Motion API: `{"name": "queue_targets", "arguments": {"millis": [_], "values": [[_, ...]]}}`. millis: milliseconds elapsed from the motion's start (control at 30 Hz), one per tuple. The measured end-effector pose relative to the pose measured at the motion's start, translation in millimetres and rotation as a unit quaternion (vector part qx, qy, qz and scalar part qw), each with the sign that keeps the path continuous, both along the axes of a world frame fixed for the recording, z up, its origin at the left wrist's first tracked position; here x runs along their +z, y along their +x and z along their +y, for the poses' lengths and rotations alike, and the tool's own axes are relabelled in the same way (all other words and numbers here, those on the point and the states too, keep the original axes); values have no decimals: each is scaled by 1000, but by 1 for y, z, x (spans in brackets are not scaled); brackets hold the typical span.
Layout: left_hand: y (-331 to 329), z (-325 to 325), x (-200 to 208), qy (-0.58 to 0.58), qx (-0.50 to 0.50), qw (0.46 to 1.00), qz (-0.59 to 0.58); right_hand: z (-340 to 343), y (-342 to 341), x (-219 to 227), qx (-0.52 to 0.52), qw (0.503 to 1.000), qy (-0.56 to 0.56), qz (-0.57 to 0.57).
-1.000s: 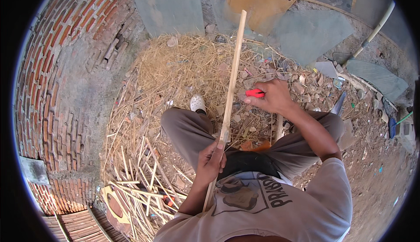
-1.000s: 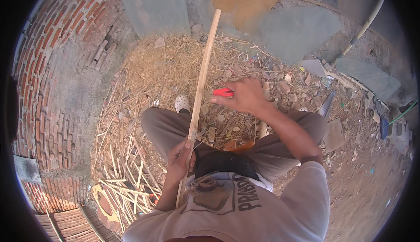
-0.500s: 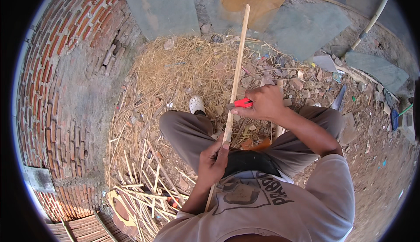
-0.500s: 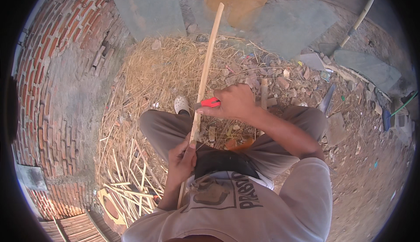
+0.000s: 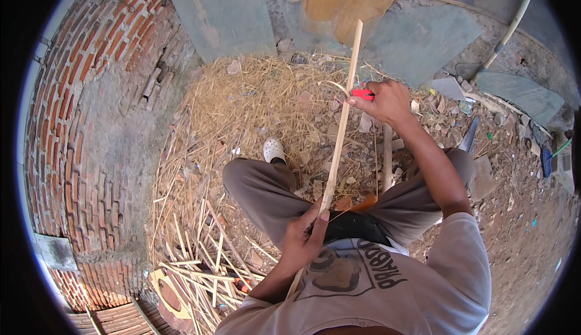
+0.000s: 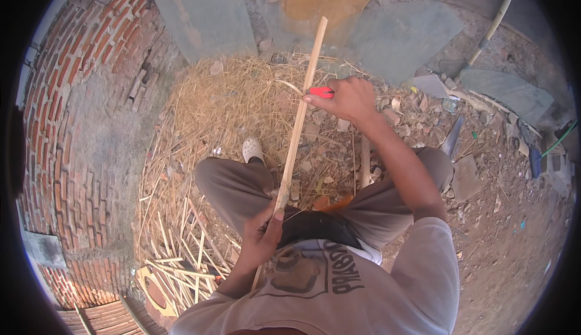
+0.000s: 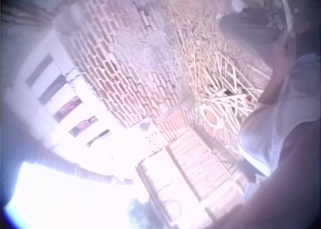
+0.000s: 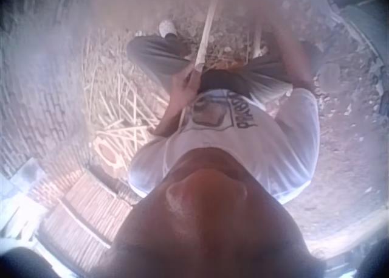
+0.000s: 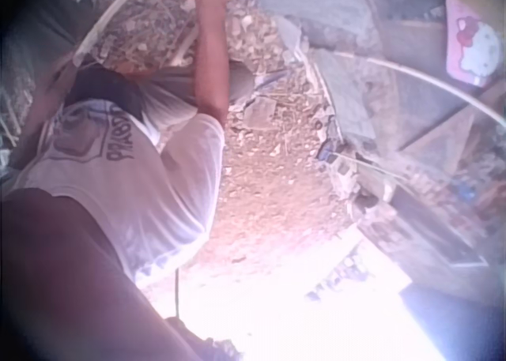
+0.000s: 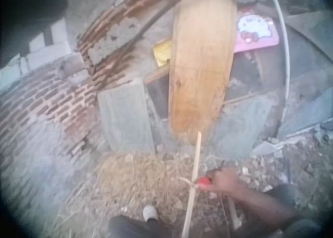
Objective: The person sits cross-legged on the ground and uses a red utility knife to shave the surface of a long bamboo stick. They hold the stick with their left hand and repeatedly scrape the blade along its length to remove the outer layer, creating thin strips of bamboo waste.
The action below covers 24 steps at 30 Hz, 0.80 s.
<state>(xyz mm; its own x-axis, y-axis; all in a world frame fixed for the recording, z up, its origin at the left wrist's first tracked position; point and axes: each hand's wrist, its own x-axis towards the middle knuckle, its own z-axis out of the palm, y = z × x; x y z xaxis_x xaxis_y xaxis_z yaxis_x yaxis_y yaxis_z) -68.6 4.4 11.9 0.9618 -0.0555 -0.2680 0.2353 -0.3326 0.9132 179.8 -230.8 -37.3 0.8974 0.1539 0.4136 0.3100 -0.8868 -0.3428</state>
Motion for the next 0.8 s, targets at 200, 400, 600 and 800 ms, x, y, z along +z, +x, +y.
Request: {"name": "queue_targets", "arguments": {"millis": [200, 400, 600, 800], "values": [[-20, 3, -2, -34, -29, 998, 37, -45, 45, 15, -96, 992, 17, 86], [-21, 12, 4, -11, -82, 995, 57, -79, 95, 17, -203, 973, 65, 89], [-36, 24, -11, -182, -45, 979, 79, -131, 95, 5, -239, 947, 146, 156], [10, 27, -13, -218, 31, 973, 74, -26, -8, 28, 13, 990, 71, 124]]}}
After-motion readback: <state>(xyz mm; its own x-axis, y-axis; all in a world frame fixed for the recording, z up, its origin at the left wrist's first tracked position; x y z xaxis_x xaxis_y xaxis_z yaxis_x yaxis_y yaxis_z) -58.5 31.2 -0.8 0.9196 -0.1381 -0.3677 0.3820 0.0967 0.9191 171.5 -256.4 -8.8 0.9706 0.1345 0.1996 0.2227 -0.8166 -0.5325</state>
